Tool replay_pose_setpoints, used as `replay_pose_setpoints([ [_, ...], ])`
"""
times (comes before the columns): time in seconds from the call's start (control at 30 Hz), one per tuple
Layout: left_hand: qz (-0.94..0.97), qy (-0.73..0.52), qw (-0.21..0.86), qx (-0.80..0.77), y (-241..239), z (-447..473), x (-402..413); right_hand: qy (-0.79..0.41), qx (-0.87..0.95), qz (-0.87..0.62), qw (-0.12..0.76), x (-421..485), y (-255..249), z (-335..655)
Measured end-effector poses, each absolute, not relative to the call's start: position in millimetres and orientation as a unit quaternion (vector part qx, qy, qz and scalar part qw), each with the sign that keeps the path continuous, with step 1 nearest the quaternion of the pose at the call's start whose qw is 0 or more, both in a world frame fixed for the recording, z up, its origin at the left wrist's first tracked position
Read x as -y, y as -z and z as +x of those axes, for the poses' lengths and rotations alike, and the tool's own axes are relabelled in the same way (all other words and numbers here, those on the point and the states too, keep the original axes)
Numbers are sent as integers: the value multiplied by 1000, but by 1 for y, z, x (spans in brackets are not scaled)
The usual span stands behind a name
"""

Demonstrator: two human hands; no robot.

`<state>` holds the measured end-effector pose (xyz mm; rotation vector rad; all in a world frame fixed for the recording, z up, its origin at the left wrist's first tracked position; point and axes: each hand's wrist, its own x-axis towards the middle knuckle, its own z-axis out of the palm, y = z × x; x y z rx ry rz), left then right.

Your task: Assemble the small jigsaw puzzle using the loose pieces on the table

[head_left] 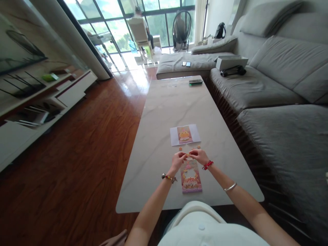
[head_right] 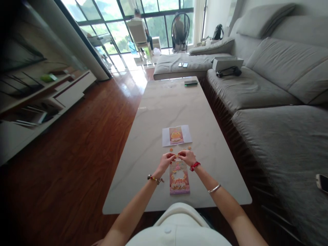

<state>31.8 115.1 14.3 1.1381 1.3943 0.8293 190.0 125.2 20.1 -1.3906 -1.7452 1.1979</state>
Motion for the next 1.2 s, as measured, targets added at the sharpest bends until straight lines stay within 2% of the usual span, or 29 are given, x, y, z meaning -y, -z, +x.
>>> replay_pose_setpoints([
  [0.27, 472, -401, 478, -623, -32, 42, -176, -377, 656, -560, 337, -191, -28, 180],
  [0.63, 472, -400, 481, -621, -35, 43, -177, -402, 628, -562, 357, -194, -28, 181],
  [0.73, 478, -392, 498, -609, -36, 40, -158, -431, 634, -541, 347, -174, -30, 186],
  [1.0, 482, -293, 579, -589, -8, 28, -52, -445, 702, -505, 232, -70, -16, 201],
  [1.2, 477, -275, 568, -612, 5, 34, -27, -506, 638, -535, 223, -44, 1, 195],
])
